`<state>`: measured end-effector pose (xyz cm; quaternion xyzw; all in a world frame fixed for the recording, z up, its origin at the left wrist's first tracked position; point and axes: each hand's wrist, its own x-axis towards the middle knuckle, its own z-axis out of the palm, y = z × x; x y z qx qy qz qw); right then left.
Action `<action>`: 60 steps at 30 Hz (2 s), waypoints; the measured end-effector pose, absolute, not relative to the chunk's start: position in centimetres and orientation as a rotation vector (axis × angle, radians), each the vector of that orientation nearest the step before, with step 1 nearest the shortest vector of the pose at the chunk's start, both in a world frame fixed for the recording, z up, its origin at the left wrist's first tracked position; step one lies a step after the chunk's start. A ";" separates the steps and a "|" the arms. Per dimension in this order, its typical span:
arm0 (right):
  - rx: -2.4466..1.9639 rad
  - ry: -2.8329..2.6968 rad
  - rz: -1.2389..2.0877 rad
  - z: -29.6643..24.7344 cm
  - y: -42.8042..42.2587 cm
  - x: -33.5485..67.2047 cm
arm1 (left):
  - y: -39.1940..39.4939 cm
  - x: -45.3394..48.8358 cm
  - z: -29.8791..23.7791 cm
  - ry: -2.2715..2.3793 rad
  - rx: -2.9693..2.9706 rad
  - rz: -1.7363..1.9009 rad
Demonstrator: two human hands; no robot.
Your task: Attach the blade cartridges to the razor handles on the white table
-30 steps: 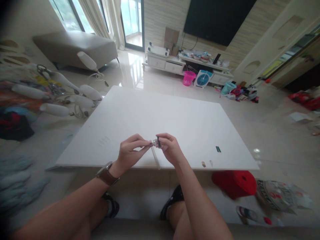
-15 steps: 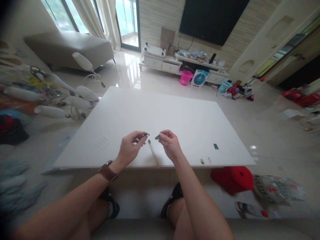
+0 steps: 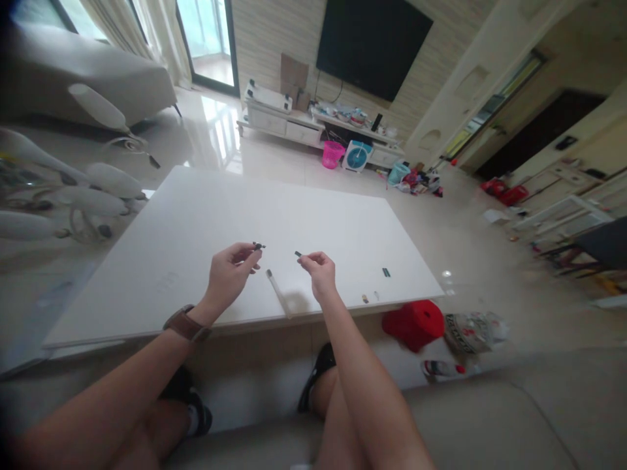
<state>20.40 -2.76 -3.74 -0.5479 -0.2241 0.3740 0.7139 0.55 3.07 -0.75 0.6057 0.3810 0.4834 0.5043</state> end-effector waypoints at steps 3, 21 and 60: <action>-1.249 -0.440 0.707 -2.6 -3.6 23.3 | 2.5 0.4 -0.4 0.906 1.484 1.152; -2.054 -0.692 0.455 -9.2 -14.6 46.4 | 2.0 0.4 -0.1 0.913 1.680 1.049; -2.683 -1.338 0.026 -12.8 -15.8 49.4 | 1.3 0.1 -0.1 0.907 1.966 1.004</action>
